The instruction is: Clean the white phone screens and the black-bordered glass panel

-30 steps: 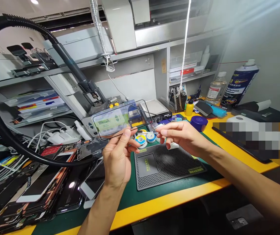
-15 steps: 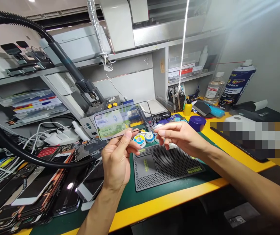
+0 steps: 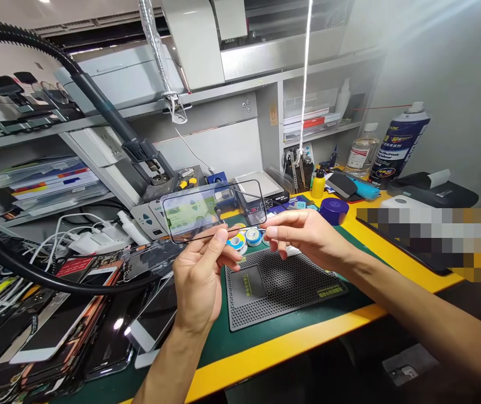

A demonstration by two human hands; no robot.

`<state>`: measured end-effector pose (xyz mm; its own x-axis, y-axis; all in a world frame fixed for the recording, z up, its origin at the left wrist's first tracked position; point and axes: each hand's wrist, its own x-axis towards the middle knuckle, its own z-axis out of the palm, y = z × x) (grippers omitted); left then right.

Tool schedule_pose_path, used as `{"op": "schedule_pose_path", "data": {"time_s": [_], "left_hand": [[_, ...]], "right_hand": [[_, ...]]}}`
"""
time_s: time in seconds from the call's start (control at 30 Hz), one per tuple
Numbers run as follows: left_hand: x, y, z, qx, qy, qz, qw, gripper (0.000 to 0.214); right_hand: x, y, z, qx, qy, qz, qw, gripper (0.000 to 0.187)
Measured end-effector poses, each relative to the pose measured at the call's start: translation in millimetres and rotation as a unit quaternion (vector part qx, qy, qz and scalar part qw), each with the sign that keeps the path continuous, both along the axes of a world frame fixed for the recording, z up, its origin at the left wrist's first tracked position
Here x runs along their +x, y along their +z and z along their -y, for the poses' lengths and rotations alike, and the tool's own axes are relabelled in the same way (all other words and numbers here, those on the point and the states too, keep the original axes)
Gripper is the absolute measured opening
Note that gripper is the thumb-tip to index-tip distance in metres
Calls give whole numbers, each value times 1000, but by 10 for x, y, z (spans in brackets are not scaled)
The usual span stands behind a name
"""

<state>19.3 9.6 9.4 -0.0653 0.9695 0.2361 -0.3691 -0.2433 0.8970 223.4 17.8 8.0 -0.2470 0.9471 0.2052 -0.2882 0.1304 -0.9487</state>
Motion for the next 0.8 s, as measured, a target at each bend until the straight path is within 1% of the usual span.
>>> {"op": "schedule_pose_path", "data": {"time_s": [0.1, 0.2, 0.8], "left_hand": [[7, -20, 0, 4, -9, -11, 1000, 17], [15, -28, -13, 4, -11, -15, 1000, 17], [11, -7, -6, -17, -19, -11, 1000, 23]], "right_hand": [[-6, 5, 6, 4, 3, 1, 1000, 17], [-5, 9, 16, 5, 0, 5, 1000, 19], [-1, -4, 14, -2, -8, 8, 1000, 22]]}}
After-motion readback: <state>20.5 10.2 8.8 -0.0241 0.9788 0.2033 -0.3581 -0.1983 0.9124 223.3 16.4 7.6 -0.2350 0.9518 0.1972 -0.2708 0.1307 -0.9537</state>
